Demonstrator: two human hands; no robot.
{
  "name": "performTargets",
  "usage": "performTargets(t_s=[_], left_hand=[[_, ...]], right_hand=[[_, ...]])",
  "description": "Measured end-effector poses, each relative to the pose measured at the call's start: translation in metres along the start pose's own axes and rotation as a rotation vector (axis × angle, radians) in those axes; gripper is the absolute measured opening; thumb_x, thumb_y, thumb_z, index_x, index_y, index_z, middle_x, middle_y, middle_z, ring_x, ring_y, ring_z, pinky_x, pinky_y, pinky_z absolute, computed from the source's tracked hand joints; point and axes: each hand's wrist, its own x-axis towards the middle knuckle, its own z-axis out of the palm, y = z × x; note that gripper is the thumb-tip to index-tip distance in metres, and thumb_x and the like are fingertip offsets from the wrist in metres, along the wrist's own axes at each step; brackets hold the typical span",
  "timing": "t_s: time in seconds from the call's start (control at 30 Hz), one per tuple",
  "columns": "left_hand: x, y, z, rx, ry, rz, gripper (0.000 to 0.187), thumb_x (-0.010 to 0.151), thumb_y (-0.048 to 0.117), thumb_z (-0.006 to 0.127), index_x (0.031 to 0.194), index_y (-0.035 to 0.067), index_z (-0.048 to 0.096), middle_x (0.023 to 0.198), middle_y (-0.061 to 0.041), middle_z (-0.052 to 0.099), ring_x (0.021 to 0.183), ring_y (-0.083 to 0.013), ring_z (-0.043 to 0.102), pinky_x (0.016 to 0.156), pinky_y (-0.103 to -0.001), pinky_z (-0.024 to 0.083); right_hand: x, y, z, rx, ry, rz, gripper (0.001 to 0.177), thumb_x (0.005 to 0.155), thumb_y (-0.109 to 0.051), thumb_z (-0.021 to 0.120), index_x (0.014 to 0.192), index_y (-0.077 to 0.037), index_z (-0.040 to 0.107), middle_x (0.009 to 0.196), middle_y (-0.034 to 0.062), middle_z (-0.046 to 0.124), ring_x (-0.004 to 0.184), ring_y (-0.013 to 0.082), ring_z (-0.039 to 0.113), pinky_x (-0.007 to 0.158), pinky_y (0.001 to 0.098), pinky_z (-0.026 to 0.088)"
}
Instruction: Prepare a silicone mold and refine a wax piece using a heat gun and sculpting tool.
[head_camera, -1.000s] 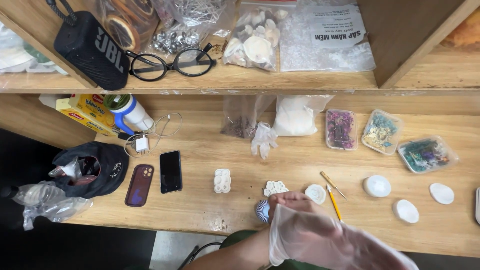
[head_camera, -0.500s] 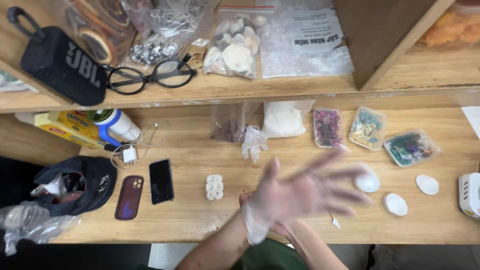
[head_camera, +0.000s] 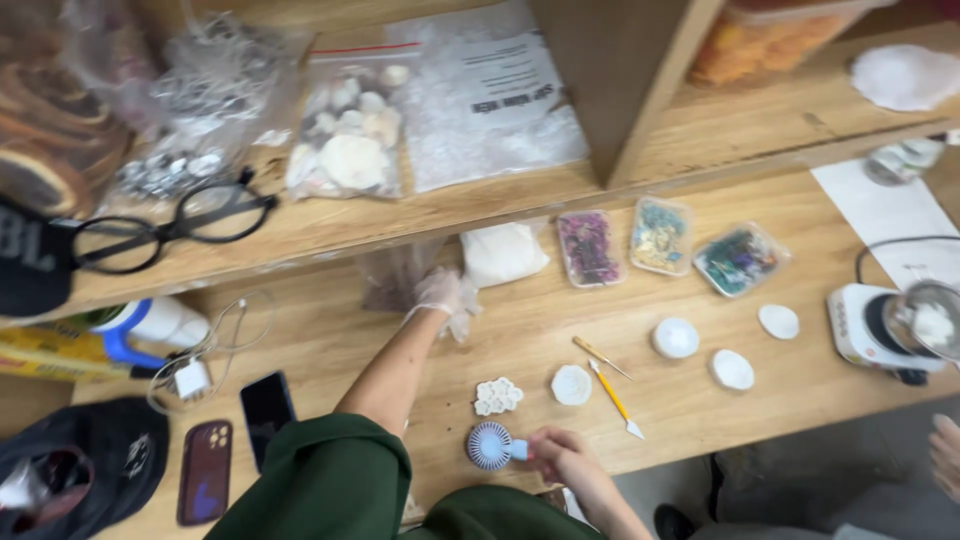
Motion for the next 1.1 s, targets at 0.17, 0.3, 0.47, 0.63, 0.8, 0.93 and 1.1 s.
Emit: performTargets(t_s=[0.17, 0.3, 0.47, 0.63, 0.8, 0.93, 1.1], left_hand=[[-0.057, 0.004, -0.052, -0.196, -0.026, 0.106, 0.032, 0.088, 0.032, 0.073, 0.108, 0.007, 0.078, 0.108, -0.014, 0.074, 0.103, -0.0278, 0.071, 0.092, -0.039, 0.054], [-0.140, 0.010, -0.118, -0.697, -0.227, 0.371, 0.034, 0.090, 0.036, 0.073, 0.101, 0.005, 0.081, 0.088, -0.003, 0.078, 0.082, -0.0118, 0.067, 0.077, -0.029, 0.053], [-0.234, 0.018, -0.168, -0.918, -0.333, 0.523, 0.039, 0.094, 0.038, 0.071, 0.109, 0.003, 0.080, 0.088, 0.000, 0.074, 0.080, -0.0064, 0.061, 0.071, -0.026, 0.050], [-0.306, 0.033, -0.186, -0.995, -0.219, 0.602, 0.043, 0.095, 0.042, 0.068, 0.108, 0.002, 0.077, 0.087, 0.004, 0.074, 0.082, -0.0028, 0.063, 0.073, -0.022, 0.052], [-0.334, 0.019, -0.176, -1.207, -0.245, 0.549, 0.038, 0.095, 0.042, 0.072, 0.092, 0.003, 0.072, 0.079, 0.004, 0.061, 0.077, -0.0059, 0.055, 0.069, -0.024, 0.043], [-0.359, 0.010, -0.173, -1.161, -0.289, 0.713, 0.030, 0.094, 0.034, 0.075, 0.088, 0.006, 0.066, 0.083, 0.003, 0.056, 0.084, -0.0081, 0.051, 0.077, -0.025, 0.040], [-0.381, 0.011, -0.148, -1.706, -0.271, 0.438, 0.026, 0.084, 0.021, 0.079, 0.100, 0.005, 0.067, 0.099, -0.002, 0.062, 0.098, -0.0149, 0.056, 0.088, -0.028, 0.043]], right_hand=[[-0.010, 0.003, -0.047, 0.225, 0.120, -0.071, 0.013, 0.096, -0.018, 0.064, 0.091, -0.007, 0.067, 0.069, -0.0003, 0.054, 0.059, 0.0101, 0.046, 0.055, 0.0262, 0.038], [-0.024, -0.041, -0.062, -0.083, 0.147, -0.343, 0.024, 0.098, -0.025, 0.064, 0.092, -0.004, 0.072, 0.073, -0.0023, 0.059, 0.068, 0.0089, 0.053, 0.063, 0.0237, 0.044], [-0.077, -0.169, 0.004, -0.343, -0.038, -0.633, 0.029, 0.093, -0.029, 0.067, 0.111, -0.007, 0.073, 0.096, -0.0028, 0.068, 0.090, 0.0076, 0.059, 0.080, 0.0268, 0.048], [-0.083, -0.212, 0.048, -0.522, -0.353, -0.524, 0.036, 0.093, -0.033, 0.061, 0.117, -0.011, 0.073, 0.111, 0.0003, 0.075, 0.105, 0.0113, 0.063, 0.094, 0.0304, 0.048], [-0.057, -0.197, 0.060, 0.049, -0.985, -0.458, 0.027, 0.101, -0.022, 0.064, 0.102, 0.004, 0.063, 0.116, 0.0152, 0.068, 0.114, 0.0237, 0.062, 0.103, 0.0388, 0.046], [-0.050, -0.189, 0.064, 0.454, -1.073, -0.267, 0.028, 0.102, -0.021, 0.063, 0.111, 0.005, 0.059, 0.104, 0.0166, 0.069, 0.101, 0.0234, 0.066, 0.093, 0.0371, 0.050], [-0.061, -0.211, 0.041, -0.312, -1.251, -0.354, 0.065, 0.085, 0.013, 0.080, 0.141, -0.002, 0.050, 0.086, 0.0042, 0.056, 0.076, 0.0114, 0.055, 0.068, 0.0214, 0.042]])
